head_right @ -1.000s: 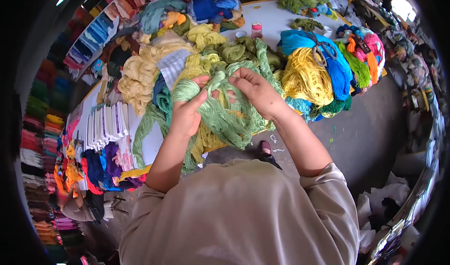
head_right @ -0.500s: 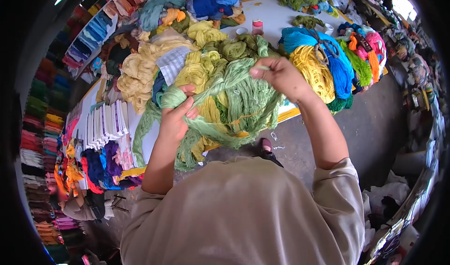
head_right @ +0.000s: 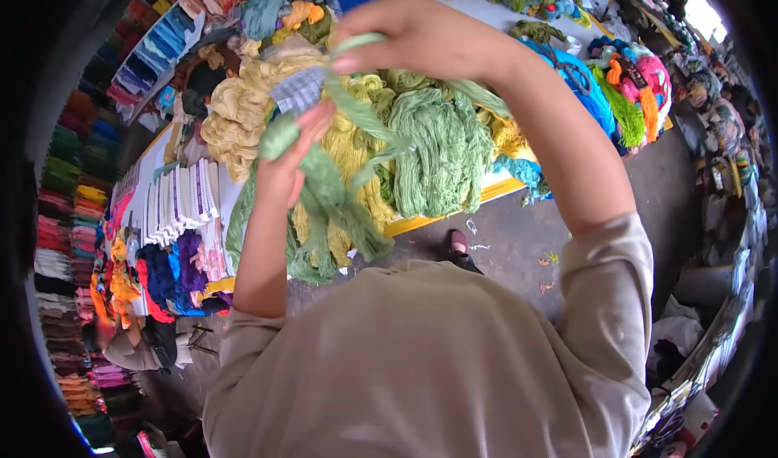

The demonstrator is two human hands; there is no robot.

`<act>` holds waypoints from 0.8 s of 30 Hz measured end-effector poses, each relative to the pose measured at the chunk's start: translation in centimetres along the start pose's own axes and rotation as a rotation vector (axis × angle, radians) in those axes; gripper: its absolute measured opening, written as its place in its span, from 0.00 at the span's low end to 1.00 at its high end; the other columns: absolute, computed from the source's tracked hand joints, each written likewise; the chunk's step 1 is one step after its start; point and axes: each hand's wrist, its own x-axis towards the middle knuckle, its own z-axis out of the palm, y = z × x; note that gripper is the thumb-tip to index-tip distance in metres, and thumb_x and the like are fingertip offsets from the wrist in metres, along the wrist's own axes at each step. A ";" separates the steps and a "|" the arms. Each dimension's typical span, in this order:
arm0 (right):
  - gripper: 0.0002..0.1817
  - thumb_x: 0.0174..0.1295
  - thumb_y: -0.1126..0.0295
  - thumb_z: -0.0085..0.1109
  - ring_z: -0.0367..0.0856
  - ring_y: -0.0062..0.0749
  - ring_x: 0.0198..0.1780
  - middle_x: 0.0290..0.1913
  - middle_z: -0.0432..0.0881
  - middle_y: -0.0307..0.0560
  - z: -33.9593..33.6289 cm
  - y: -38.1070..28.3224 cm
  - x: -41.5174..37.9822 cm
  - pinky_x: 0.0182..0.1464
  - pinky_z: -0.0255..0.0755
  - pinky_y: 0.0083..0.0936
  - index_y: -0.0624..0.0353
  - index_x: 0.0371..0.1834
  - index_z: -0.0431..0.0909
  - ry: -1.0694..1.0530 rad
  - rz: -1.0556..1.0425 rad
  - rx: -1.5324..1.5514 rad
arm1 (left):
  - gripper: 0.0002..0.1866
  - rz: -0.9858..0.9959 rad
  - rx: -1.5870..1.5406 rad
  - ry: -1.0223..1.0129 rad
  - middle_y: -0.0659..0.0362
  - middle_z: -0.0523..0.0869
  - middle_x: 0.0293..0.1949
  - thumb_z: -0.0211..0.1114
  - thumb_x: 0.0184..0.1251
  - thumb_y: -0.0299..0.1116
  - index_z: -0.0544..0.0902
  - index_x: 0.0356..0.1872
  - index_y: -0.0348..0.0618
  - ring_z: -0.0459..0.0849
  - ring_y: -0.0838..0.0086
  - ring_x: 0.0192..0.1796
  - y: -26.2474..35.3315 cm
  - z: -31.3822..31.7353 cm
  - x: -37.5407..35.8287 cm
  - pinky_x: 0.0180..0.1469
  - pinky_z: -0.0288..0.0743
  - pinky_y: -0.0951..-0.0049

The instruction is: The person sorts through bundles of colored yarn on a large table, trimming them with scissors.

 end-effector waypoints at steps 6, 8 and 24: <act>0.10 0.70 0.64 0.63 0.79 0.16 0.38 0.34 0.86 0.35 1.2 3.9 7.7 0.46 0.74 0.20 0.61 0.43 0.84 0.159 0.014 0.320 | 0.17 -0.266 -0.798 -0.262 0.61 0.79 0.33 0.55 0.78 0.38 0.74 0.56 0.33 0.79 0.75 0.35 5.6 -0.4 3.2 0.46 0.74 0.73; 0.11 0.68 0.66 0.64 0.80 0.18 0.40 0.38 0.86 0.36 2.8 5.9 8.0 0.48 0.74 0.21 0.62 0.47 0.83 0.098 0.082 0.353 | 0.13 -0.271 -0.754 -0.132 0.67 0.68 0.27 0.55 0.78 0.37 0.75 0.52 0.38 0.67 0.82 0.27 10.1 -2.2 4.8 0.39 0.68 0.76; 0.12 0.71 0.58 0.60 0.69 0.15 0.30 0.30 0.79 0.32 15.6 13.8 6.8 0.34 0.67 0.18 0.55 0.45 0.82 0.136 0.224 0.507 | 0.18 0.013 -0.407 0.241 0.48 0.79 0.54 0.55 0.72 0.24 0.73 0.60 0.33 0.80 0.65 0.55 31.3 -9.3 13.2 0.59 0.77 0.63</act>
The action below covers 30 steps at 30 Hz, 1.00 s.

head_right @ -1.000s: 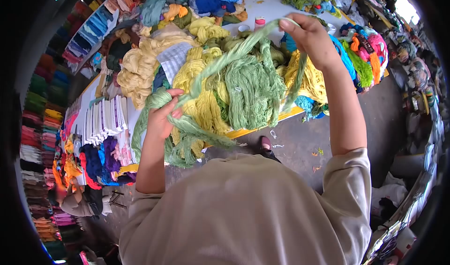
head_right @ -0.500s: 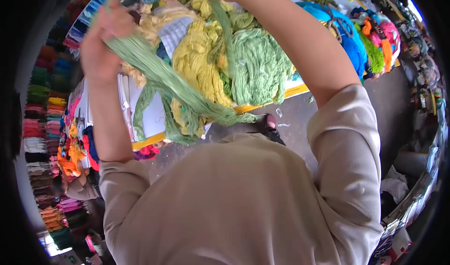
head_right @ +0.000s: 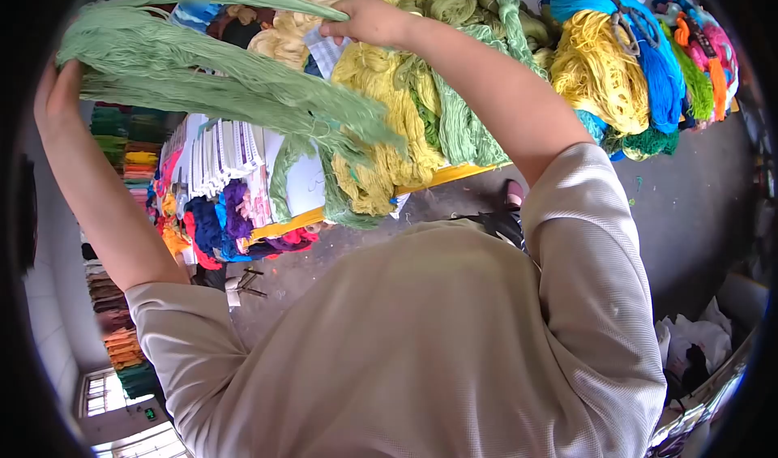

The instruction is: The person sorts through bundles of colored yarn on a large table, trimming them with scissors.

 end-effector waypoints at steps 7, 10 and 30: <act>0.19 0.72 0.50 0.56 0.73 0.18 0.30 0.28 0.79 0.33 2.0 3.5 -3.8 0.38 0.71 0.23 0.54 0.47 0.82 0.025 0.290 0.020 | 0.14 0.092 -0.120 0.146 0.52 0.81 0.51 0.58 0.74 0.27 0.76 0.56 0.33 0.84 0.67 0.49 3.0 3.7 -2.1 0.52 0.83 0.65; 0.20 0.72 0.51 0.57 0.79 0.24 0.38 0.36 0.83 0.37 1.5 7.4 -6.0 0.49 0.75 0.27 0.55 0.53 0.80 -0.192 0.287 0.119 | 0.21 0.577 0.512 0.026 0.49 0.78 0.59 0.59 0.74 0.27 0.72 0.65 0.30 0.80 0.67 0.58 6.4 1.9 -3.8 0.64 0.76 0.63; 0.26 0.61 0.55 0.64 0.77 0.61 0.56 0.57 0.77 0.58 -23.7 33.6 -5.0 0.56 0.74 0.51 0.46 0.62 0.72 0.531 0.437 -0.815 | 0.33 0.276 0.188 0.101 0.68 0.74 0.25 0.69 0.61 0.24 0.69 0.69 0.34 0.71 0.84 0.20 -12.3 -2.2 -19.8 0.28 0.71 0.85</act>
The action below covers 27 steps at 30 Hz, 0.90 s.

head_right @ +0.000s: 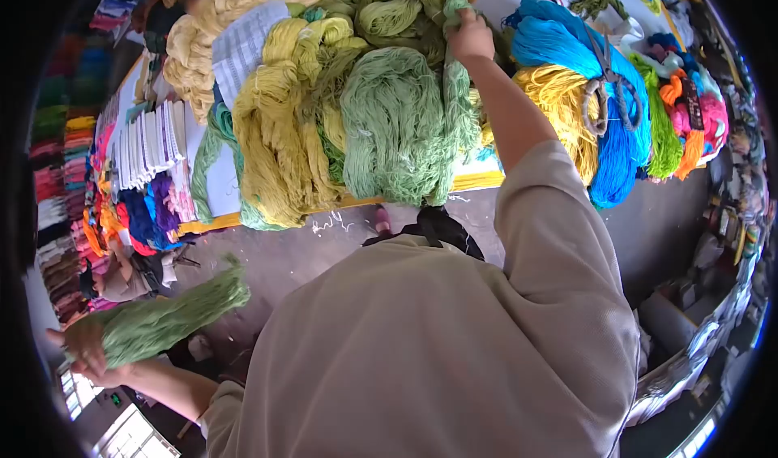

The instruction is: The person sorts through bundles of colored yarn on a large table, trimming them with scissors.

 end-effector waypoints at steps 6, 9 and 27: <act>0.20 0.70 0.71 0.60 0.81 0.27 0.48 0.50 0.81 0.46 -10.1 -5.9 -5.4 0.52 0.76 0.22 0.59 0.62 0.70 0.110 -0.052 1.058 | 0.40 -0.093 0.169 0.097 0.67 0.77 0.29 0.70 0.67 0.35 0.59 0.76 0.43 0.68 0.87 0.21 -13.6 -2.2 -4.0 0.19 0.63 0.85; 0.25 0.66 0.72 0.64 0.81 0.28 0.52 0.54 0.79 0.45 -16.0 -14.2 -12.2 0.46 0.81 0.23 0.54 0.65 0.69 -0.135 -0.255 0.940 | 0.55 -0.354 0.176 0.126 0.47 0.76 0.54 0.76 0.60 0.41 0.44 0.80 0.51 0.81 0.70 0.44 -22.2 0.1 -6.0 0.25 0.72 0.84; 0.46 0.51 0.56 0.74 0.74 0.50 0.67 0.63 0.79 0.51 -2.8 -15.4 -8.9 0.68 0.69 0.39 0.40 0.75 0.61 -0.664 0.016 -0.210 | 0.52 -0.314 0.074 0.474 0.50 0.83 0.43 0.74 0.55 0.45 0.53 0.77 0.41 0.81 0.70 0.34 -16.4 -6.6 -20.2 0.32 0.78 0.74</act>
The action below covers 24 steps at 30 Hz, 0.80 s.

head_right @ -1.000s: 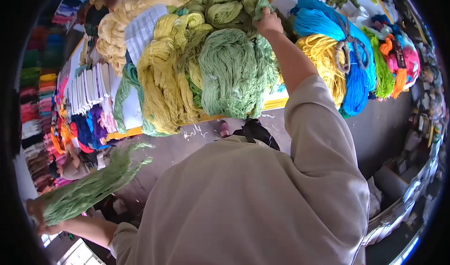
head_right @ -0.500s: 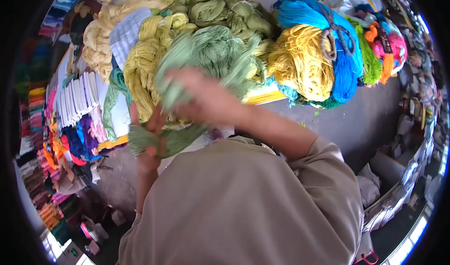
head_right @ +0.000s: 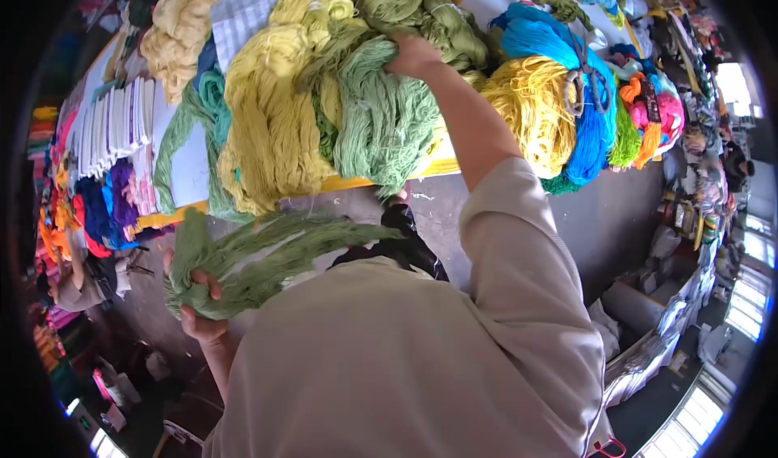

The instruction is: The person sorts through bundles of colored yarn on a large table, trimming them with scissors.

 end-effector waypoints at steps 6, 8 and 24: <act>0.22 0.45 0.86 0.60 0.76 0.44 0.59 0.55 0.79 0.49 -5.7 1.1 -14.3 0.66 0.66 0.36 0.56 0.46 0.81 0.859 -0.660 0.336 | 0.50 -0.143 0.061 0.033 0.56 0.82 0.47 0.70 0.61 0.48 0.51 0.78 0.40 0.77 0.72 0.38 -0.4 -2.7 -1.5 0.38 0.73 0.76; 0.15 0.65 0.76 0.57 0.74 0.47 0.63 0.69 0.70 0.54 -7.5 1.3 -20.1 0.68 0.68 0.46 0.52 0.54 0.73 0.748 -0.650 1.058 | 0.49 -0.130 0.070 0.022 0.55 0.82 0.47 0.70 0.61 0.47 0.54 0.77 0.39 0.78 0.72 0.39 -1.1 -3.7 -1.2 0.38 0.73 0.78; 0.23 0.76 0.58 0.43 0.72 0.33 0.65 0.65 0.73 0.46 -9.8 13.5 -23.1 0.69 0.65 0.33 0.55 0.70 0.66 0.504 -0.639 1.453 | 0.45 -0.185 0.141 -0.078 0.53 0.83 0.50 0.71 0.61 0.37 0.56 0.77 0.44 0.85 0.76 0.42 -5.6 -2.9 3.2 0.24 0.67 0.86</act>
